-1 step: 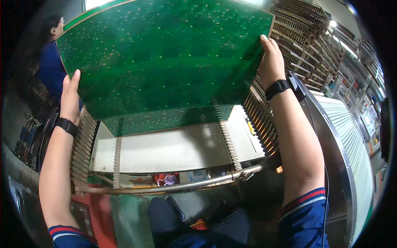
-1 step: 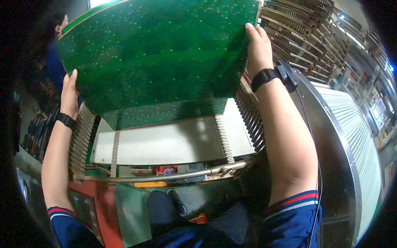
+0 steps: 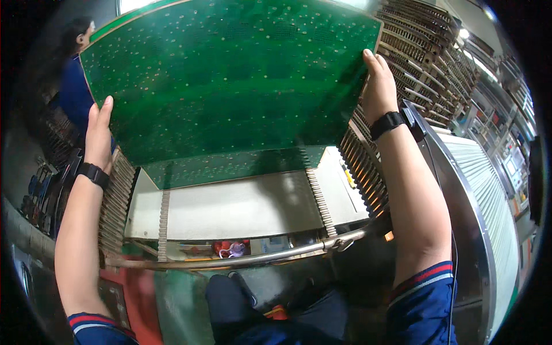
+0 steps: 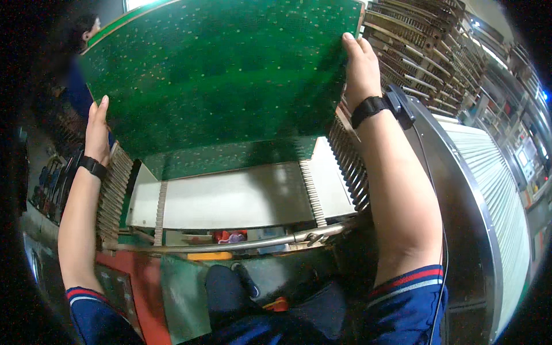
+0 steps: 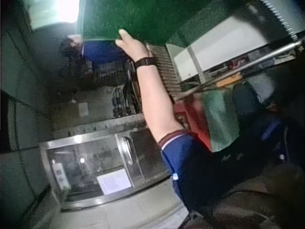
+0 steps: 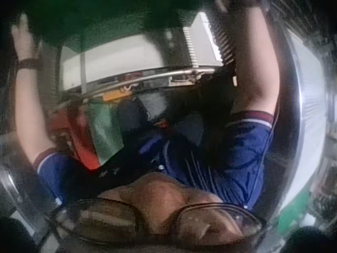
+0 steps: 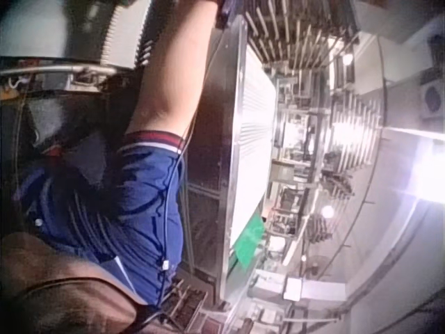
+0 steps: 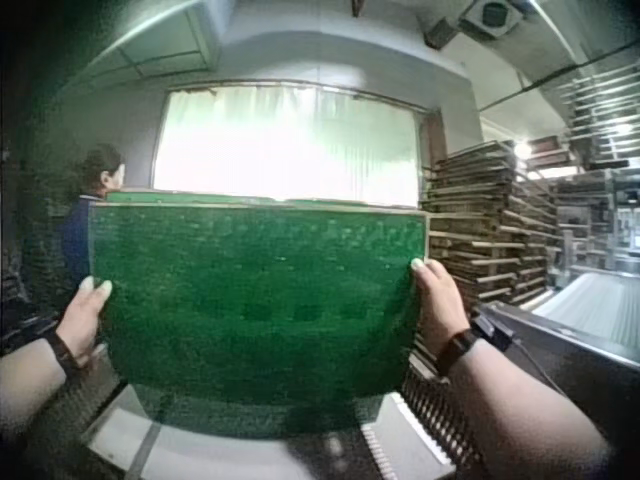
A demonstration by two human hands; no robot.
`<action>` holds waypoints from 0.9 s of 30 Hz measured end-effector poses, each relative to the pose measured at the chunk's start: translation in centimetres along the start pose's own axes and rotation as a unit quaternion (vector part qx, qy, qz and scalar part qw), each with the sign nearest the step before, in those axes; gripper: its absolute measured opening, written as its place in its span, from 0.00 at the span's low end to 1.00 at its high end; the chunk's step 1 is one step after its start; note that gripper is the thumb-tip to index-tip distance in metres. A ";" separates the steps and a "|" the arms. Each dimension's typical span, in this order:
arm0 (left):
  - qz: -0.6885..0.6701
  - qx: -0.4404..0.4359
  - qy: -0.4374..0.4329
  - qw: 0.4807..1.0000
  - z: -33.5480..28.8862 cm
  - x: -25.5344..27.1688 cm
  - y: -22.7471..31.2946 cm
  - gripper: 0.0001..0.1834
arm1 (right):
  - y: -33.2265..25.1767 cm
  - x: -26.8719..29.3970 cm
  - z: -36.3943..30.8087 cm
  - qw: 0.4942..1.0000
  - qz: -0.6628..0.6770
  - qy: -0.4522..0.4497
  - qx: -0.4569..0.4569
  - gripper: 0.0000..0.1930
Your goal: Manually picking up large printed circuit boards (PCBs) and placing them into a vertical slotted drying or storage rack.
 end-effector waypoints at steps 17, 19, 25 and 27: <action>-0.113 -0.012 0.026 0.993 -0.6 0.0 0.3 0.20 | -3.1 -1.4 1.0 0.998 -0.039 0.000 0.043 0.16; -0.110 -0.023 0.033 0.993 -0.6 0.1 0.5 0.20 | -2.7 -1.3 0.9 0.999 0.019 0.011 0.029 0.16; -0.093 -0.017 0.064 0.993 -1.1 -0.3 1.4 0.20 | -2.8 -1.4 1.2 0.999 0.019 0.009 0.027 0.17; -0.099 -0.024 0.050 0.994 -0.3 0.5 1.6 0.20 | -3.3 -1.7 1.4 0.997 0.069 -0.008 0.038 0.18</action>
Point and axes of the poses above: each hand's wrist, its own z-axis towards the middle knuckle, its own x-axis out of the back of the hand, y = z × x, the point moved 10 cm from there along z, towards the middle knuckle, and after that the axes turned 7 degrees about -y, right-handed, at the moved point
